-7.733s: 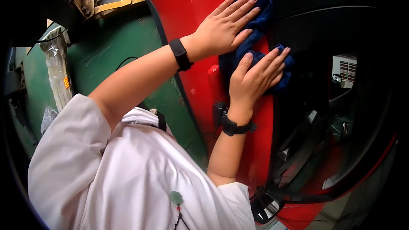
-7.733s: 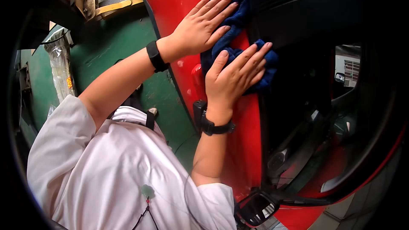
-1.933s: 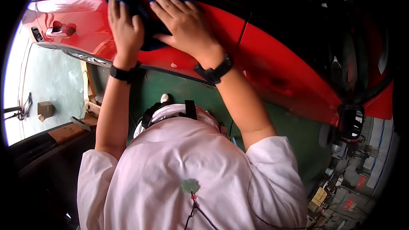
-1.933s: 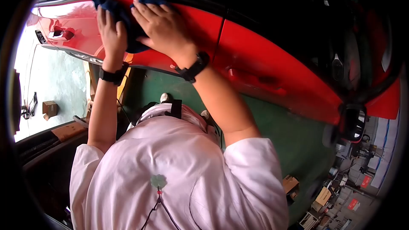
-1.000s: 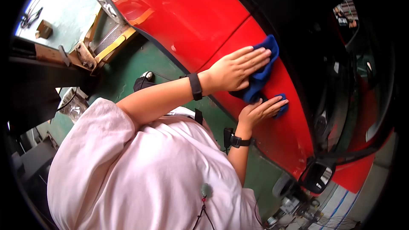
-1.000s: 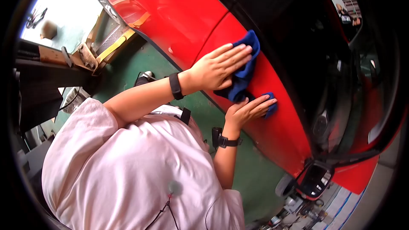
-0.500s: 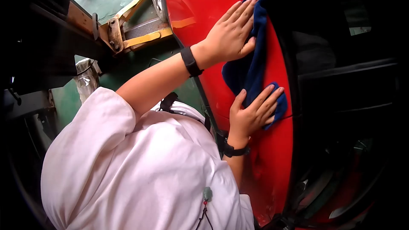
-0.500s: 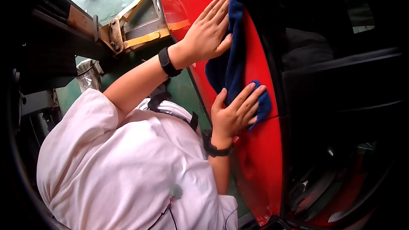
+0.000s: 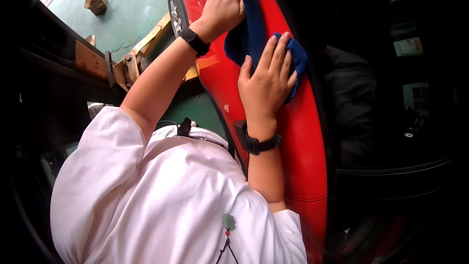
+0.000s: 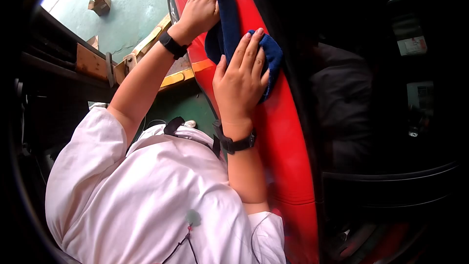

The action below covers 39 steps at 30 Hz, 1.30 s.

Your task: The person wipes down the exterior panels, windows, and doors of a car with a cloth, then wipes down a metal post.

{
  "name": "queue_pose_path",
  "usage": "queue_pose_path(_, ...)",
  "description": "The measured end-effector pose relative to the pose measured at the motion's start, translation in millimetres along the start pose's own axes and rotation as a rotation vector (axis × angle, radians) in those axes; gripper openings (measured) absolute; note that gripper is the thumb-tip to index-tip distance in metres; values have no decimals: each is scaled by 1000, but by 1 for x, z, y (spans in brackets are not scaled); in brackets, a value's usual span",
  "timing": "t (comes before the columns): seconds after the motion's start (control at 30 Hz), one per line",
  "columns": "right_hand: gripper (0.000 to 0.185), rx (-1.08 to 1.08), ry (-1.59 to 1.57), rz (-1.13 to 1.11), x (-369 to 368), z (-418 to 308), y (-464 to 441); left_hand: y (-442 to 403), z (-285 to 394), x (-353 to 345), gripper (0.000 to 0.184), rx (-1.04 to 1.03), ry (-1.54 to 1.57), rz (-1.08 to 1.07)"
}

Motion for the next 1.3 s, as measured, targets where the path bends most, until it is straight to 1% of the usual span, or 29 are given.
queue_pose_path(0.03,63,2,2,-5,-8,-5,-14,-7,-16,-7,54,-6,-43,5)
queue_pose_path(0.07,62,18,-25,18,-19,-12,-27,-10,-48,-28,61,-109,-160,35)
queue_pose_path(0.1,61,36,-51,35,-30,-18,-38,-14,-63,-32,56,-172,-231,52)
queue_pose_path(0.17,60,91,-92,54,-48,-31,-53,-20,-95,-43,56,-220,-315,-2)
queue_pose_path(0.2,60,129,-68,33,-56,-37,-57,-20,-110,-49,57,-174,-306,-31)
queue_pose_path(0.23,61,169,-43,15,-62,-43,-60,-23,-83,-25,55,-147,-159,26)
queue_pose_path(0.3,60,237,21,-25,-70,-46,-54,-22,-89,-31,58,-226,-214,-52)
queue_pose_path(0.37,59,281,65,-66,-72,-50,-49,-10,-113,-49,59,-205,-241,-12)
queue_pose_path(0.4,57,324,136,-109,-67,-52,-46,-5,-107,-47,60,-188,-258,7)
queue_pose_path(0.47,56,368,152,-177,-68,-54,-30,16,-97,-45,63,-132,-332,-110)
queue_pose_path(0.5,55,392,161,-207,-71,-58,-17,29,-84,-38,64,-103,-371,-165)
queue_pose_path(0.53,56,382,136,-240,-75,-59,-2,41,-71,-33,60,-90,-340,-93)
queue_pose_path(0.57,56,371,112,-273,-78,-58,17,52,-57,-32,58,-55,-328,-70)
queue_pose_path(0.67,56,382,93,-391,-62,-49,58,92,-27,-35,57,4,-265,-63)
queue_pose_path(0.7,56,381,94,-439,-53,-42,73,103,-17,-36,58,6,-200,-50)
queue_pose_path(0.73,56,375,172,-374,-39,-37,83,116,-7,-35,58,5,-131,-42)
queue_pose_path(0.8,60,251,27,-304,-10,-15,112,141,18,-36,60,-14,-54,-78)
queue_pose_path(0.87,61,121,-60,-208,13,6,144,167,48,-33,62,39,46,-88)
queue_pose_path(0.97,64,31,41,-158,44,39,195,198,95,-27,64,98,223,-149)
queue_pose_path(1.03,60,-39,125,-84,75,59,228,219,136,-20,64,127,325,-194)
queue_pose_path(1.07,63,-84,147,-90,88,70,248,227,157,-14,65,110,375,-214)
queue_pose_path(1.1,66,-128,135,-32,101,83,266,237,176,-13,69,41,320,-290)
queue_pose_path(1.17,68,-246,240,-10,129,106,299,254,218,-8,64,-22,376,-348)
queue_pose_path(1.2,66,-270,293,1,144,117,309,267,236,-10,58,-66,330,-405)
queue_pose_path(1.23,62,-315,276,44,155,127,320,278,256,-8,54,-111,283,-461)
queue_pose_path(1.27,60,-335,299,46,165,135,329,288,279,3,46,-198,257,-347)
queue_pose_path(1.3,57,-355,324,44,174,141,337,290,299,9,45,-214,214,-634)
Point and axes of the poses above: each hand's wrist, its own y-axis away from the middle knuckle, its own x-axis out of the back of the hand, z = x × y, the point moved 5 cm from there along -y, towards the middle knuckle, and after that the axes turned 8 degrees about x, right-handed, at the moved point
